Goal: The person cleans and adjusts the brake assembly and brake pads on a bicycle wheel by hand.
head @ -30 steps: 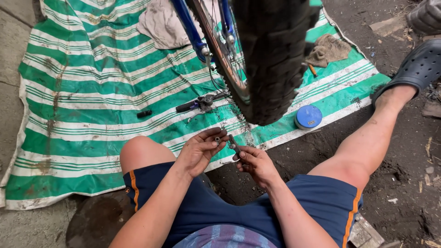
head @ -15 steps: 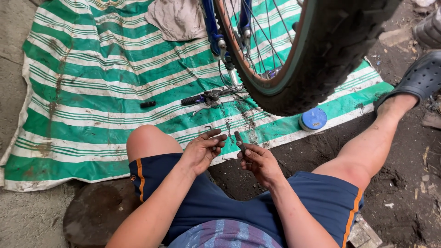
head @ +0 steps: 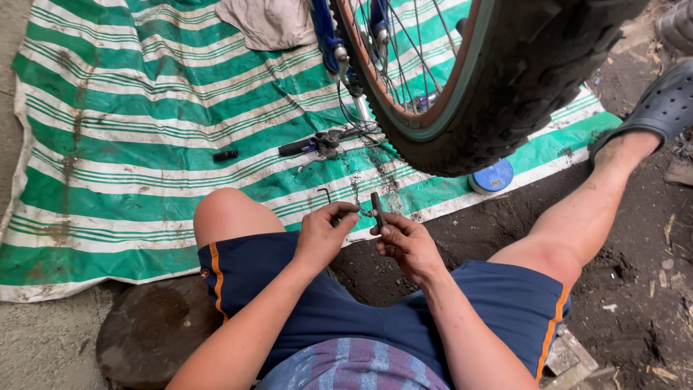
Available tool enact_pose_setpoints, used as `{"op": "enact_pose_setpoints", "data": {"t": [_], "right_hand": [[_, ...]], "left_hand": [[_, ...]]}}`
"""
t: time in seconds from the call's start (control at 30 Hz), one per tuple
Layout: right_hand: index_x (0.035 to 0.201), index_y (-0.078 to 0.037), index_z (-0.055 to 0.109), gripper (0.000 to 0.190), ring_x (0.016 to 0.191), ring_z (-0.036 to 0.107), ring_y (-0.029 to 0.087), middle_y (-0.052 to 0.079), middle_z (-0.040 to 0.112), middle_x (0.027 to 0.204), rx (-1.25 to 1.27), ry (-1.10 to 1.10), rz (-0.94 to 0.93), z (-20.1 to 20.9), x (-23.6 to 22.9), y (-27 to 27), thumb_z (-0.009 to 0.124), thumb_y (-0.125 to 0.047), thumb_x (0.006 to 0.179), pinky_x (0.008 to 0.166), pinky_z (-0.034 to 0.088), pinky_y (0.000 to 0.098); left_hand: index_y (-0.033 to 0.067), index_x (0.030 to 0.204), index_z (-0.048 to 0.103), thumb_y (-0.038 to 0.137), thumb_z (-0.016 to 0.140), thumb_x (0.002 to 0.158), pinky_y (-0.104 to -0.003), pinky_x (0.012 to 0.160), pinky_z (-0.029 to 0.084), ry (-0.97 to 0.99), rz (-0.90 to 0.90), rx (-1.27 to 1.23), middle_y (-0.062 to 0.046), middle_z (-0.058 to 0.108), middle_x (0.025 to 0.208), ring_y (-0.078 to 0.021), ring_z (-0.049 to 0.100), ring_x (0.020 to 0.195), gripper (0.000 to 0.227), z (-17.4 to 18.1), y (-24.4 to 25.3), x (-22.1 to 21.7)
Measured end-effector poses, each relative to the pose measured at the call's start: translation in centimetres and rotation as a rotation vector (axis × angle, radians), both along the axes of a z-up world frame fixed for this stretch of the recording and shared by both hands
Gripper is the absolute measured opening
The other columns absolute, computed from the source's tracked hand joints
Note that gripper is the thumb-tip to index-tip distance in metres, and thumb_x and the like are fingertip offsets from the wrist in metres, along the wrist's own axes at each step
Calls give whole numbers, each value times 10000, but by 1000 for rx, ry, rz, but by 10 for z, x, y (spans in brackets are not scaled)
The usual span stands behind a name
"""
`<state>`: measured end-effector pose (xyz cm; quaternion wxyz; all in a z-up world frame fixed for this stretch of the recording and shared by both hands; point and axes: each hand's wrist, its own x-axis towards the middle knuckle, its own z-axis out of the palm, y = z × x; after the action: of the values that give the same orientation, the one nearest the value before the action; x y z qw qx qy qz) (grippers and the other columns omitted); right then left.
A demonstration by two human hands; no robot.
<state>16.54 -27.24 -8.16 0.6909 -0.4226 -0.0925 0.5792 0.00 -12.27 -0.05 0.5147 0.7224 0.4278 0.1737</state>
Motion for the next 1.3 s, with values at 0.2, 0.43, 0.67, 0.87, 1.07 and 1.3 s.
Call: {"op": "enact_pose_setpoints", "data": {"t": [0.2, 0.43, 0.67, 0.87, 1.07, 1.3], "right_hand": [[1456, 33, 691, 469, 743, 828, 273, 206, 806, 1052, 20, 4, -20, -8, 1, 2, 770, -39, 999, 685, 723, 377], [1465, 42, 685, 486, 746, 834, 281, 209, 813, 1060, 17, -5, -9, -9, 1, -2, 775, -29, 993, 679, 722, 361], [1453, 70, 676, 475, 740, 836, 289, 223, 819, 1055, 16, 6, -29, 0, -1, -3, 769, -18, 996, 667, 723, 356], [1429, 68, 688, 443, 725, 834, 294, 230, 819, 1054, -7, 14, -21, -1, -5, -1, 764, -13, 1000, 649, 718, 358], [1408, 45, 710, 405, 731, 836, 286, 221, 825, 1077, -69, 28, -24, 0, 3, -1, 754, -51, 1017, 653, 718, 363], [1390, -15, 737, 377, 742, 822, 261, 195, 828, 1094, -186, 95, -46, -5, 7, 5, 767, -123, 1031, 665, 698, 369]], "left_hand": [[209, 1202, 862, 249, 935, 880, -286, 544, 560, -105, -124, 480, 7, 848, 969, -169, 676, 601, 332, -11, -11, 10], [174, 1149, 866, 184, 870, 944, -362, 826, 670, -128, -202, 562, -40, 835, 1001, -270, 828, 954, 205, -11, -8, 15], [192, 1125, 877, 197, 867, 961, -374, 798, 658, -157, -188, 487, -33, 852, 1014, -278, 830, 905, 164, 4, -10, 9], [186, 1063, 870, 193, 884, 915, -345, 589, 579, -100, -114, 413, -23, 851, 941, -195, 698, 584, 149, -6, -10, 2], [97, 1089, 806, 71, 733, 958, -337, 528, 462, -134, 34, 0, -84, 691, 697, -154, 514, 528, 152, -9, -3, 2], [123, 901, 634, 217, 602, 972, -295, 498, 330, -330, 339, -843, -56, 549, 713, -148, 435, 553, 122, -49, 24, 7]]}}
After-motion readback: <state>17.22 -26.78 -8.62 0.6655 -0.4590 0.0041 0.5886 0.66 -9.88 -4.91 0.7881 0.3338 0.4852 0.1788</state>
